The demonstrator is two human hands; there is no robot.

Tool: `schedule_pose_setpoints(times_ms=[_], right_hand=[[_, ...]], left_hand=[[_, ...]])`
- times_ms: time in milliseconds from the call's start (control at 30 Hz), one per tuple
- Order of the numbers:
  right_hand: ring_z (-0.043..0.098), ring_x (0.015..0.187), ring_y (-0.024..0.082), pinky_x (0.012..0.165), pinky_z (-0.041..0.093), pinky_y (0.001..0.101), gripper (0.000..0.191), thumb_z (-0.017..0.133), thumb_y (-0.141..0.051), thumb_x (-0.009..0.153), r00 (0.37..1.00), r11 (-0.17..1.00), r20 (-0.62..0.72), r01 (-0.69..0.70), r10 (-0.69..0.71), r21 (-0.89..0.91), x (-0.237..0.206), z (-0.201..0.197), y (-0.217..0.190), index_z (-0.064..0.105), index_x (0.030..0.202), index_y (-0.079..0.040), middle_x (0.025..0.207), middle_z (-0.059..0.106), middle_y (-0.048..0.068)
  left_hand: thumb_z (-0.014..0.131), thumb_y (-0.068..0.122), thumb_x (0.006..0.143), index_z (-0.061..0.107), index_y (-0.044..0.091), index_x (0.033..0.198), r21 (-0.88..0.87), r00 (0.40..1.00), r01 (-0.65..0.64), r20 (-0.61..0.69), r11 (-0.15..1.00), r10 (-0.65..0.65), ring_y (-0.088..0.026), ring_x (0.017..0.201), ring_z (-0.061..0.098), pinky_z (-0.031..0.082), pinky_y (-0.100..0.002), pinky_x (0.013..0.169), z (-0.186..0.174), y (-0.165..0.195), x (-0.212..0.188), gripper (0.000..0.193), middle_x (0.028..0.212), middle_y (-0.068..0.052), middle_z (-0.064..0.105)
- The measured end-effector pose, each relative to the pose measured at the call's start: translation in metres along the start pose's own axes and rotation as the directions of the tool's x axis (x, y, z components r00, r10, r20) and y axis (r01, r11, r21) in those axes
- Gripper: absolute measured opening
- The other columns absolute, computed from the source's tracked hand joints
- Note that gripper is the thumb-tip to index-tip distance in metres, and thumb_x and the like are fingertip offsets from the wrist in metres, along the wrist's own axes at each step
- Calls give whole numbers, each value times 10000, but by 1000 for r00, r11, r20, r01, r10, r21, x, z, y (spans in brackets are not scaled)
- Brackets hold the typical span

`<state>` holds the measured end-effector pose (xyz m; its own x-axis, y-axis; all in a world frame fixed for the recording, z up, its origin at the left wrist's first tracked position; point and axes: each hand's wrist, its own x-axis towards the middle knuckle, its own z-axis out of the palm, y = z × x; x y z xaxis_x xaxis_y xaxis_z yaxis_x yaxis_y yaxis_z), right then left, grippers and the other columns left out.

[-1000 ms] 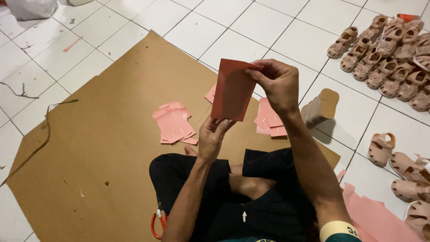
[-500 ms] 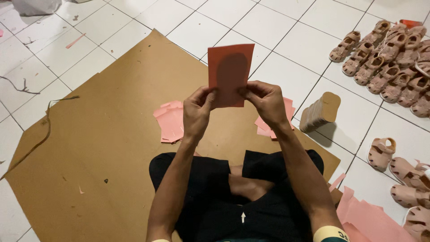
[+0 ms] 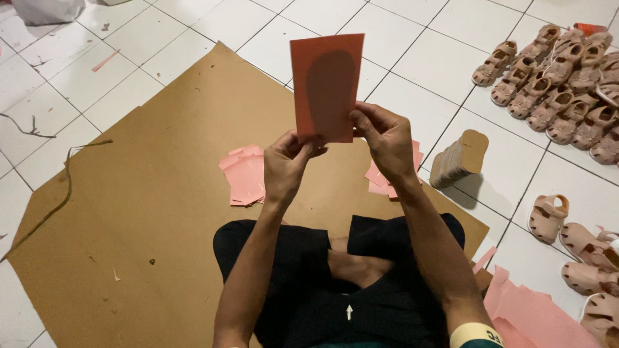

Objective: The person sits on the floor of a shoe workshop and applies pink paper pieces onto cardboard foot-shaped insole blanks. They pick up a paper piece, align it over a blank, press and smooth it down with their hands, then set the covered blank onto a growing stack and reach for the next paper and blank.

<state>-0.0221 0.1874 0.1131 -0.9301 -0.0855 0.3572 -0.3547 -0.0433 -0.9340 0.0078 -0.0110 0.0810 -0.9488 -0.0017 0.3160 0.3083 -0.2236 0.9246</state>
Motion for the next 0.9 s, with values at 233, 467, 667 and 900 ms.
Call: schedule_pose_setpoints(times_ms=[233,467,667,900], right_hand=[[721,940,188,846,636,326,178,664,-68,1008,999,995,39,11,-7,-100,-8,0,3,709,1153,26,1016,747,106],[704,948,151,836,588,263,268,632,28,924,920,873,321,336,-225,-353,-6,-17,-13,755,1153,-35,1044,692,91],[740,989,128,889,618,263,215,691,-128,1012,989,954,112,125,-98,-271,-11,-9,-31,722,1203,-34,1034,779,72],[765,967,142,876,648,264,164,706,-103,1009,987,955,64,156,-144,-251,-18,0,-30,753,1145,-26,1017,788,84]], left_hand=[[741,168,973,548,-65,1333,189,983,-94,-136,978,121,-296,1215,637,559,-469,1070,5,15,-7,471,1297,-241,616],[854,290,843,446,32,1473,876,773,-467,337,122,538,-383,1477,328,323,-628,1198,-11,31,-10,793,1512,-200,445],[742,130,1013,714,35,1210,511,984,-163,141,844,105,-219,995,831,674,-337,857,-4,8,-11,220,1090,-102,812],[723,84,899,584,-16,1259,171,992,-41,126,984,19,-156,973,749,665,-291,809,9,13,-22,398,1130,-76,710]])
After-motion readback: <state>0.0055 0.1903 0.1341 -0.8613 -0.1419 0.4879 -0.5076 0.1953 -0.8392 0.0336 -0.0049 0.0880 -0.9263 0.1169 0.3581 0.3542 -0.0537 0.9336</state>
